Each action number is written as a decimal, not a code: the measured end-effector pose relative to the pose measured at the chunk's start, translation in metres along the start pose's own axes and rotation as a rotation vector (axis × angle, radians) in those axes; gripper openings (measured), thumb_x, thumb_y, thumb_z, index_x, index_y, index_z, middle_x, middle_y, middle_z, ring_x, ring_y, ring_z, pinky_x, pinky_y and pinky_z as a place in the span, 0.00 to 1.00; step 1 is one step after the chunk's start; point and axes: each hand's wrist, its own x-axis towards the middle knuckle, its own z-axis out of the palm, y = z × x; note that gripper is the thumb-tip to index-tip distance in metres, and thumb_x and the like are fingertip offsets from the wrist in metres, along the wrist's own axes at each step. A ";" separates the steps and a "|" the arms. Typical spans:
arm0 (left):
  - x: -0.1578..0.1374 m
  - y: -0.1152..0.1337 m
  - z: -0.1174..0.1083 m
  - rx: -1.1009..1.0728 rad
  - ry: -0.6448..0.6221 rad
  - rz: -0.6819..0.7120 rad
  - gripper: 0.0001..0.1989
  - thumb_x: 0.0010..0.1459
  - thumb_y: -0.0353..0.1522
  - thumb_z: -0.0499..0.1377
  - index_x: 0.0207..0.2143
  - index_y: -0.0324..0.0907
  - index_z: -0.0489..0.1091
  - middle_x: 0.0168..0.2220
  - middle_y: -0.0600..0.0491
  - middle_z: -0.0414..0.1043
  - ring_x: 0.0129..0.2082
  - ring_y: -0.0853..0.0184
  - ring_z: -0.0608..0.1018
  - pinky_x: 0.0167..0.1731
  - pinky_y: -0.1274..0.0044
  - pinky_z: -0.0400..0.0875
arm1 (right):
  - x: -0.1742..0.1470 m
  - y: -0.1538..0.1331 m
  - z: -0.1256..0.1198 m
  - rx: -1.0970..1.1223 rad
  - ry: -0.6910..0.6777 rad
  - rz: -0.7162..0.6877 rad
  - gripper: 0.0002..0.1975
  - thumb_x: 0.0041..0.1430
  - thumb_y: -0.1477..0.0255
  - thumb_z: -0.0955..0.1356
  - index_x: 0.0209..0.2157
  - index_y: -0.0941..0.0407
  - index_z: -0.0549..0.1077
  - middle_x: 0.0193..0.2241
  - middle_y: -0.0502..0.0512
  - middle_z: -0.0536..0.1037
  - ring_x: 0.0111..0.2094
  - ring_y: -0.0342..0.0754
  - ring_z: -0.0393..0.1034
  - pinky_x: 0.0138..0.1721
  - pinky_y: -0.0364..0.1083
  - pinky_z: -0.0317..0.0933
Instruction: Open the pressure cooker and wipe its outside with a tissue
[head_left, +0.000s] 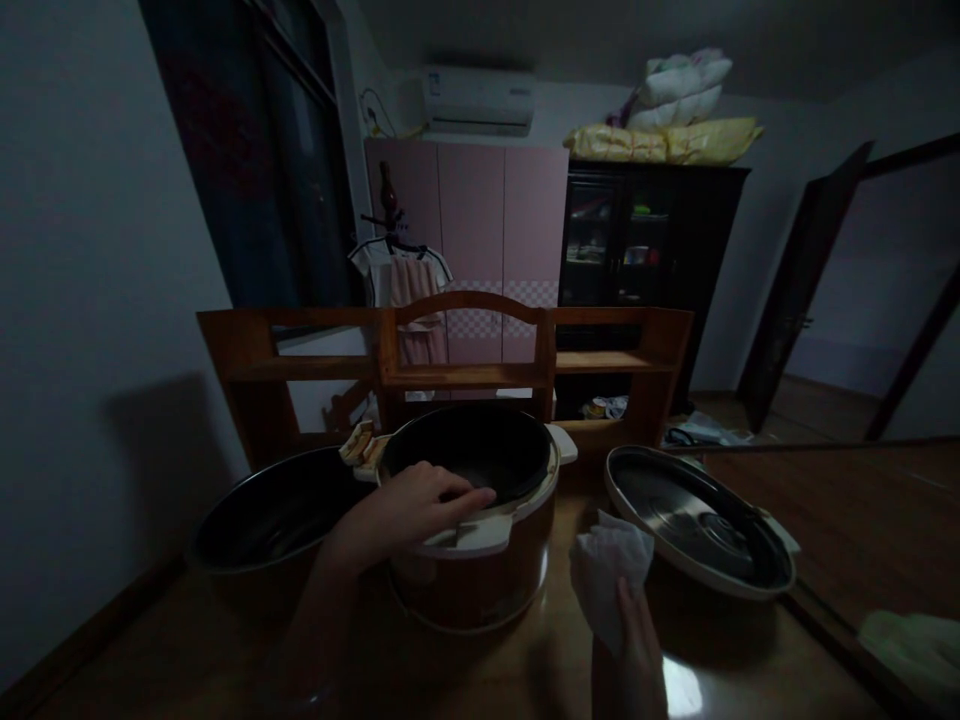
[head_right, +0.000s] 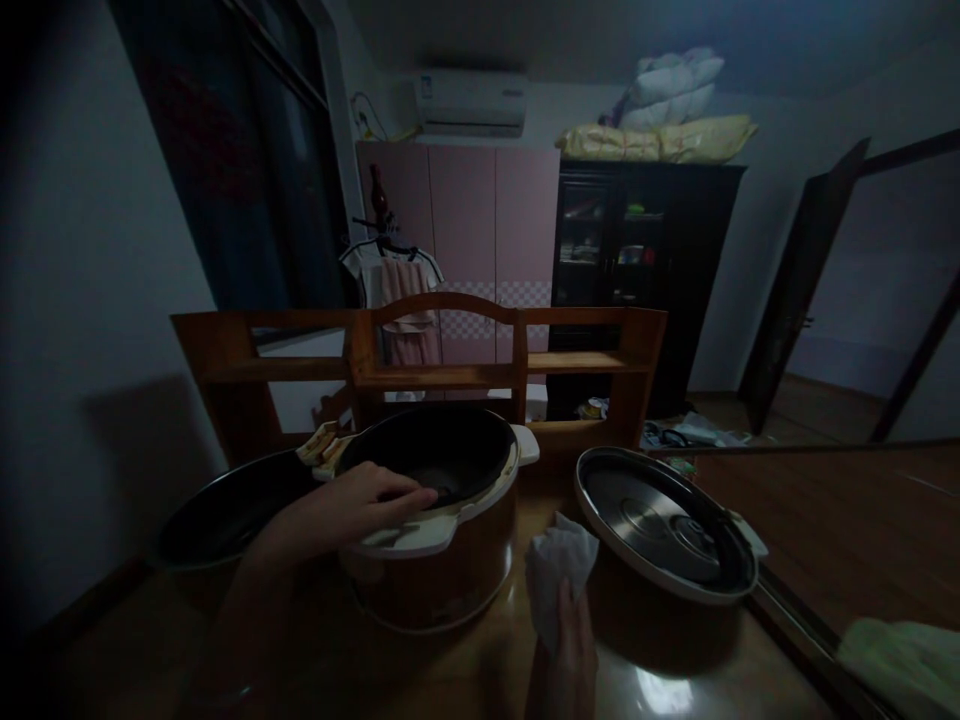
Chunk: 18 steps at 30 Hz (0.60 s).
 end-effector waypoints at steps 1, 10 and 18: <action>0.001 -0.001 0.001 -0.001 -0.030 0.007 0.28 0.66 0.51 0.48 0.39 0.43 0.81 0.33 0.52 0.81 0.33 0.67 0.79 0.33 0.79 0.63 | 0.000 -0.002 0.009 -0.015 0.055 -0.011 0.37 0.58 0.51 0.71 0.65 0.54 0.67 0.63 0.56 0.68 0.70 0.61 0.49 0.66 0.59 0.54; 0.001 -0.006 -0.001 0.179 -0.063 0.065 0.36 0.42 0.60 0.65 0.45 0.44 0.80 0.32 0.53 0.80 0.33 0.63 0.78 0.33 0.78 0.62 | -0.009 -0.016 0.087 -0.120 0.048 -0.185 0.29 0.73 0.59 0.55 0.71 0.51 0.54 0.71 0.50 0.50 0.72 0.51 0.39 0.71 0.55 0.38; 0.002 -0.007 0.000 0.153 -0.070 0.055 0.40 0.46 0.61 0.63 0.52 0.43 0.77 0.42 0.49 0.82 0.40 0.60 0.81 0.35 0.79 0.66 | -0.053 0.051 0.110 -0.426 -0.192 -0.240 0.28 0.76 0.65 0.54 0.73 0.46 0.40 0.73 0.51 0.31 0.72 0.56 0.24 0.69 0.67 0.40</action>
